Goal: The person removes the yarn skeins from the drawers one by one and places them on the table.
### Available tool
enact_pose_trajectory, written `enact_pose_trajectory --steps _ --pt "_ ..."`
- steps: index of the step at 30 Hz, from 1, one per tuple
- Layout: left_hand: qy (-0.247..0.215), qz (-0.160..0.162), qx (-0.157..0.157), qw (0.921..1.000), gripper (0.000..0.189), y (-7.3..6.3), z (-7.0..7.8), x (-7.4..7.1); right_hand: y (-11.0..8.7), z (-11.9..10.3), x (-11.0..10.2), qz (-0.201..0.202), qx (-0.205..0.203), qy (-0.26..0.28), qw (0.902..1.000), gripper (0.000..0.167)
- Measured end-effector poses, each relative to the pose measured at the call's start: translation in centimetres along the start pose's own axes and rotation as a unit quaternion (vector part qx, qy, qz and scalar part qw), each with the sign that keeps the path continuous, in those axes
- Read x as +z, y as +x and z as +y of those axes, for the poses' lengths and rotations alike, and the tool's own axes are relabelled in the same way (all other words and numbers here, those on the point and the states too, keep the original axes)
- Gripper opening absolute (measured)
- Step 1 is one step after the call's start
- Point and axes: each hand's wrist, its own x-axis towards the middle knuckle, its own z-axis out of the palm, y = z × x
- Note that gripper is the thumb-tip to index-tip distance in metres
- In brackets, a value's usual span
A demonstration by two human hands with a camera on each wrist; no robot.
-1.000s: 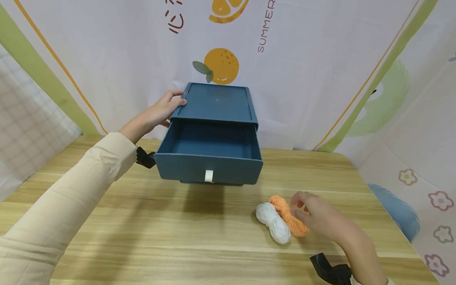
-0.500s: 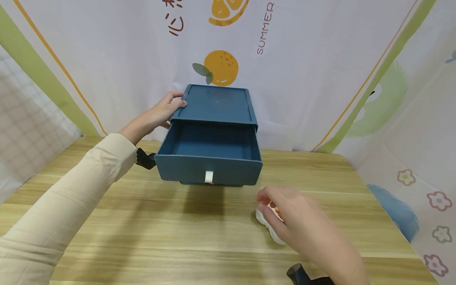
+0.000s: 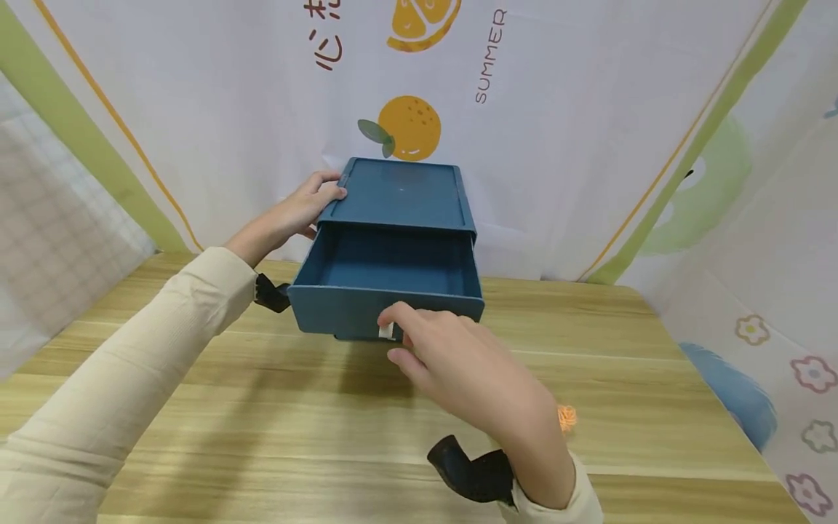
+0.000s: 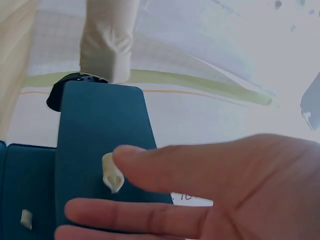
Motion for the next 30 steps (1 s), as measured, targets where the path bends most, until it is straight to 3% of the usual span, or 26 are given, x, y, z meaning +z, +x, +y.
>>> enact_pose_trajectory --steps 7,11,30 --pt "-0.001 -0.002 0.005 1.0000 0.062 0.1 0.2 0.3 1.1 0.3 -0.1 -0.025 0.004 0.051 0.9984 0.023" --pt "0.000 -0.005 0.003 1.0000 0.062 0.1 0.2 0.3 1.3 0.4 -0.1 -0.023 -0.002 0.058 0.9981 0.015" --pt "-0.002 -0.002 0.004 1.0000 0.063 0.0 -0.1 0.1 1.8 0.8 0.2 -0.011 -0.024 0.084 0.9961 0.015"
